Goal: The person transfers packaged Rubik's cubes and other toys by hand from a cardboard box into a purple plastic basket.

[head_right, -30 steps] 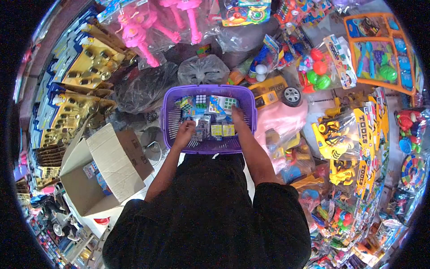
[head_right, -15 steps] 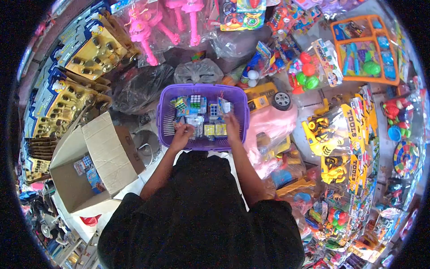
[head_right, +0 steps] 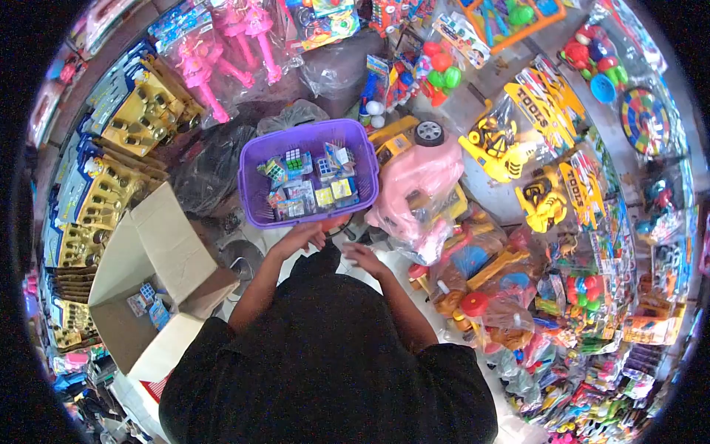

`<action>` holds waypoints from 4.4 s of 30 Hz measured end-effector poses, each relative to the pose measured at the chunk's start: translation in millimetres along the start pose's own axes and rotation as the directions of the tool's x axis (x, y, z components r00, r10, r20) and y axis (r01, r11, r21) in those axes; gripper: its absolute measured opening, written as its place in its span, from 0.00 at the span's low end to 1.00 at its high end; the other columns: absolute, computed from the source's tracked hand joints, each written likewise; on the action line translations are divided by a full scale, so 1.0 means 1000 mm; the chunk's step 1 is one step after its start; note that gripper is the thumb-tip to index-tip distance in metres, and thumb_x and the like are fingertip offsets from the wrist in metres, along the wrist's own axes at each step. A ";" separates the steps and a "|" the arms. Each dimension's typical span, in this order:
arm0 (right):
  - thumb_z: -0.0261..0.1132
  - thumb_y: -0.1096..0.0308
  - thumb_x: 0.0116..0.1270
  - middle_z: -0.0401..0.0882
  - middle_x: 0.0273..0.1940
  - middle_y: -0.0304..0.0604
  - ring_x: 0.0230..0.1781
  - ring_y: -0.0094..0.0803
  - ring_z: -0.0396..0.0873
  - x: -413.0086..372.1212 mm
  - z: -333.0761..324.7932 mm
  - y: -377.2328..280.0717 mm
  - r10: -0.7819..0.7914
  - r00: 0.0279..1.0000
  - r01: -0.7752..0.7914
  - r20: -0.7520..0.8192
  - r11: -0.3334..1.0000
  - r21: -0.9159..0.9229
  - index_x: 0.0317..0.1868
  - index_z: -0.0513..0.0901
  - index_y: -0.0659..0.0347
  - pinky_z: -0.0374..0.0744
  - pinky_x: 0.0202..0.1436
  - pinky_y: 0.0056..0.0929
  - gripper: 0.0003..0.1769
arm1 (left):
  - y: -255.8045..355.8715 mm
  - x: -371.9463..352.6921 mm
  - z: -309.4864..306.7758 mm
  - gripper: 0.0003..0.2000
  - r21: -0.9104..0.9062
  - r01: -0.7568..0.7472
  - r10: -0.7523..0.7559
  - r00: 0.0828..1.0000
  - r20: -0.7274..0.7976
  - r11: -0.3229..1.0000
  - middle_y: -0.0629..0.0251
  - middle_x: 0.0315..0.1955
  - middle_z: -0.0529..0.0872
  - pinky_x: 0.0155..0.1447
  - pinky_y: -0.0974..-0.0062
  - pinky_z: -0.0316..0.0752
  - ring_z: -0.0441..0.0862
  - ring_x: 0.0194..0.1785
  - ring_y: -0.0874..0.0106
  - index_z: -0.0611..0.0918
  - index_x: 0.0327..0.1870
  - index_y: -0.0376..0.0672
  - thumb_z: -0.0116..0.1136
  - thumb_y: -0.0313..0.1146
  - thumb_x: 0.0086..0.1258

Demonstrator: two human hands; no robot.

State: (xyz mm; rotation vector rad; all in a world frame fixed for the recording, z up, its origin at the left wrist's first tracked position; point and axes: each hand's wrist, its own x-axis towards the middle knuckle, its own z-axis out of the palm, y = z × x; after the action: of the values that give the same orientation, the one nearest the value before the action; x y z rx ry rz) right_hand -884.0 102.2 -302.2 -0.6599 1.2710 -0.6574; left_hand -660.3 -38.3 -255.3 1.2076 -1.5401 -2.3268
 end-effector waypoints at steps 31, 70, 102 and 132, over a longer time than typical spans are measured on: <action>0.58 0.28 0.57 0.56 0.72 0.38 0.72 0.43 0.55 -0.071 0.189 0.251 0.696 0.652 -0.385 0.300 0.646 -0.660 0.72 0.61 0.37 0.63 0.62 0.63 0.45 | -0.427 -0.345 0.055 0.27 0.332 0.485 -0.344 0.848 -0.403 0.809 0.51 0.54 0.81 0.64 0.62 0.68 0.76 0.60 0.53 0.82 0.55 0.45 0.48 0.58 0.67; 0.63 0.65 0.69 0.84 0.44 0.41 0.46 0.26 0.80 0.020 0.593 -0.221 -0.319 0.673 0.734 0.667 0.405 -0.546 0.52 0.81 0.62 0.77 0.50 0.28 0.15 | -0.086 -0.630 -0.236 0.19 0.481 -0.286 0.543 0.615 -0.571 0.829 0.63 0.36 0.84 0.45 0.75 0.74 0.78 0.37 0.74 0.81 0.47 0.38 0.55 0.48 0.71; 0.65 0.71 0.59 0.58 0.71 0.52 0.67 0.50 0.65 0.143 0.544 -0.160 -0.160 0.924 0.221 0.348 -0.520 -0.825 0.69 0.61 0.39 0.75 0.59 0.44 0.38 | -0.124 -0.492 -0.310 0.23 0.475 0.029 0.271 0.789 -0.551 0.880 0.55 0.37 0.85 0.47 0.69 0.77 0.85 0.38 0.67 0.77 0.56 0.38 0.59 0.47 0.68; 0.57 0.73 0.70 0.78 0.54 0.39 0.49 0.23 0.77 0.123 0.590 -0.218 -0.118 0.783 0.435 0.611 0.807 -0.401 0.63 0.70 0.55 0.81 0.45 0.27 0.21 | -0.101 -0.518 -0.327 0.30 -0.119 -0.389 0.244 0.758 -0.605 0.914 0.58 0.49 0.83 0.57 0.71 0.74 0.80 0.52 0.70 0.74 0.58 0.33 0.73 0.36 0.57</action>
State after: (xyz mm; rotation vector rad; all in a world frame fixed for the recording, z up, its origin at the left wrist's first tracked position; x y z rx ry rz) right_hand -300.4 -84.8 -114.5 -1.4220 0.7766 -0.3003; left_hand -60.2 18.1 -106.8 1.3008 -1.1024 -1.6413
